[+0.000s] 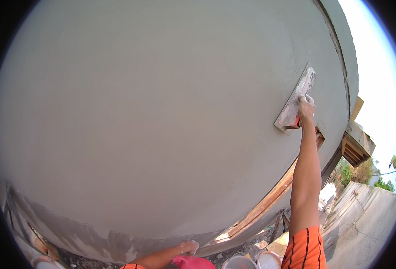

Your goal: The person applies plaster to a wall using a trowel and a hawk. They repeatedly scoop plaster from a bucket, transfer it to the hawk, and smooth it onto the wall surface.

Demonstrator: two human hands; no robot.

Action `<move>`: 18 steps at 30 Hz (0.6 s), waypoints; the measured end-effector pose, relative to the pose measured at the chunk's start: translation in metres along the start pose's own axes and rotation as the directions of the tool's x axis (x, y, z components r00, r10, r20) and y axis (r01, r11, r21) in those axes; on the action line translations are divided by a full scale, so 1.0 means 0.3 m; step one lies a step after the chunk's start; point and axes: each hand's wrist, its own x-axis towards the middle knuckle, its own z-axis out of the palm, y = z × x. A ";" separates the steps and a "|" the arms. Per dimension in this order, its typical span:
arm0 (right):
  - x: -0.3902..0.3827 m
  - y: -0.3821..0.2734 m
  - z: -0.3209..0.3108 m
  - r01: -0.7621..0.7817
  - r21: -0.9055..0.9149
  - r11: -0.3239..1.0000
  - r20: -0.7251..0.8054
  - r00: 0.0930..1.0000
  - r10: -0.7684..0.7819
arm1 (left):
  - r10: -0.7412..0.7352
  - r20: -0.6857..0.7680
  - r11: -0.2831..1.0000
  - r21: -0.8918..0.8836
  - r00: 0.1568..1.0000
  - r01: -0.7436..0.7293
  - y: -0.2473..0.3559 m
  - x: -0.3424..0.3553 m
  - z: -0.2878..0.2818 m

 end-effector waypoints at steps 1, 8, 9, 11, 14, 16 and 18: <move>0.025 0.079 -0.051 -0.122 -0.062 0.991 0.117 0.985 0.129 | 0.025 -0.001 0.999 -0.038 1.000 -0.025 0.025 0.010 -0.011; -0.358 -0.692 0.210 0.067 0.406 0.912 0.415 0.875 -0.249 | -0.002 -0.027 0.999 0.047 1.000 0.003 0.046 0.010 -0.057; -0.440 -0.791 0.238 0.145 0.351 0.925 0.491 0.812 -0.314 | -0.024 -0.019 0.997 0.068 1.000 0.025 0.062 -0.006 -0.058; -0.580 -0.819 0.326 0.414 0.290 0.863 0.502 0.702 -0.506 | -0.031 0.036 0.998 0.064 0.999 0.029 0.096 0.019 -0.068; -0.857 -0.663 0.353 0.563 0.127 0.817 0.731 0.503 -0.461 | -0.008 0.003 0.998 0.065 1.000 0.008 0.151 0.033 -0.153; -1.038 -0.570 0.285 0.613 -0.030 0.789 0.926 0.314 -0.208 | -0.013 -0.043 0.996 0.087 0.999 0.017 0.163 0.034 -0.199; -1.199 -0.342 0.296 0.761 0.123 0.637 0.930 0.136 -0.342 | -0.063 -0.073 0.990 0.123 0.995 0.071 0.165 -0.012 -0.230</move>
